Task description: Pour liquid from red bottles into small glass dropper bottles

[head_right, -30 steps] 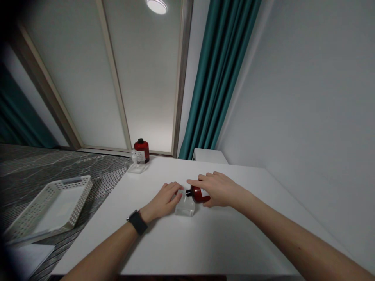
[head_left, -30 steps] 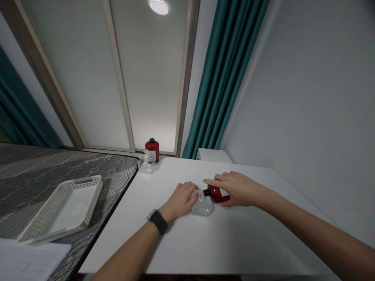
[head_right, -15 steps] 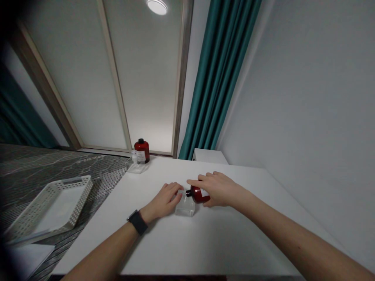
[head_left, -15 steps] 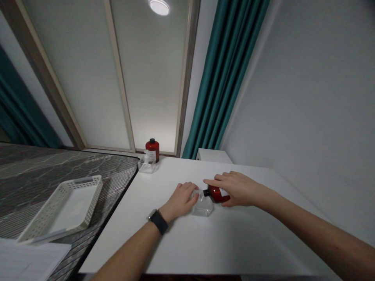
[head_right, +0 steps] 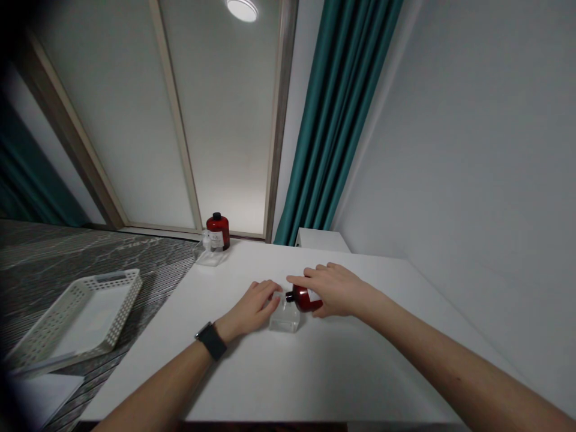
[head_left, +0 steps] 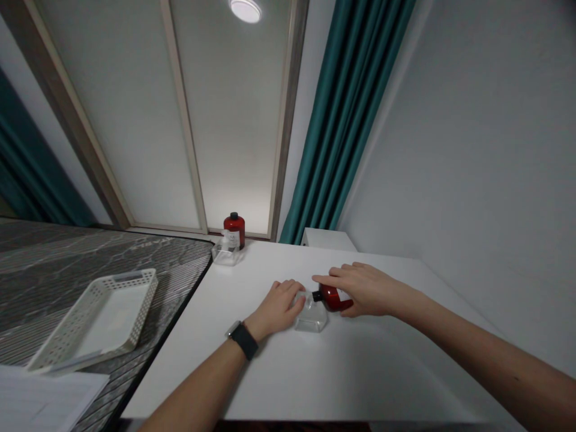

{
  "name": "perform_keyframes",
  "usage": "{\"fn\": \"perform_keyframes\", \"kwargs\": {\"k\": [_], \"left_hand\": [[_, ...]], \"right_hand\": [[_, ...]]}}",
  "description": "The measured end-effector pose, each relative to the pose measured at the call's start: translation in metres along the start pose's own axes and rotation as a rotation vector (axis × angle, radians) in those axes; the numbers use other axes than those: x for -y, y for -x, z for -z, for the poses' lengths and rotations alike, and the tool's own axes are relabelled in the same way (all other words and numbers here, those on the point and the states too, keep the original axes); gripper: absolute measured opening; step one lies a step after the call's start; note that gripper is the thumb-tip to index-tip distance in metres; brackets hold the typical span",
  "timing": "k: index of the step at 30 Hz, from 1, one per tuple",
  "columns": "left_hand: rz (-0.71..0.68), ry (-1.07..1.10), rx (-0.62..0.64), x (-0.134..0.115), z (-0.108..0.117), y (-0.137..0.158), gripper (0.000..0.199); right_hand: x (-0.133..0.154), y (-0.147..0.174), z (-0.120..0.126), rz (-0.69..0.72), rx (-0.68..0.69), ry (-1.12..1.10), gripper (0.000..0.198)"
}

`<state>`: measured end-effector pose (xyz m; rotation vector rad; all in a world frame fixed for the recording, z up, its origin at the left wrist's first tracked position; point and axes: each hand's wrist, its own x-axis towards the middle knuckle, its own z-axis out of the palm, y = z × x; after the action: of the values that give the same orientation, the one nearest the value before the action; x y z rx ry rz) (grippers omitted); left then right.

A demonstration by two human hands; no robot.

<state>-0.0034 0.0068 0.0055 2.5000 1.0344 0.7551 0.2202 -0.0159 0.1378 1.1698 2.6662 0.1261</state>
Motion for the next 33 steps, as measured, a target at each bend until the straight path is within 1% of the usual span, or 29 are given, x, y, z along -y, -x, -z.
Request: {"fn": "perform_keyframes", "kwargs": {"k": [8, 12, 18, 28, 33], "left_hand": [[0.002, 0.003, -0.006, 0.0008, -0.0014, 0.0002, 0.022], [0.000, -0.001, -0.004, 0.0010, -0.0020, 0.0003, 0.025], [-0.004, -0.002, -0.001, 0.0012, -0.0018, 0.0001, 0.024], [0.003, 0.003, 0.006, -0.0009, 0.0006, -0.0001, 0.026], [0.011, 0.010, 0.014, -0.0009, 0.0014, 0.0001, 0.025]], "right_hand": [[0.0023, -0.0002, 0.0039, -0.006, 0.020, 0.005, 0.080], [0.0021, -0.0012, 0.0043, -0.005, 0.019, 0.002, 0.078], [0.0020, -0.0016, 0.0039, -0.002, 0.006, -0.009, 0.077], [-0.0011, 0.0022, -0.0026, -0.023, 0.001, -0.054, 0.083], [-0.0014, 0.0017, -0.0053, -0.022, -0.012, -0.062, 0.082]]}}
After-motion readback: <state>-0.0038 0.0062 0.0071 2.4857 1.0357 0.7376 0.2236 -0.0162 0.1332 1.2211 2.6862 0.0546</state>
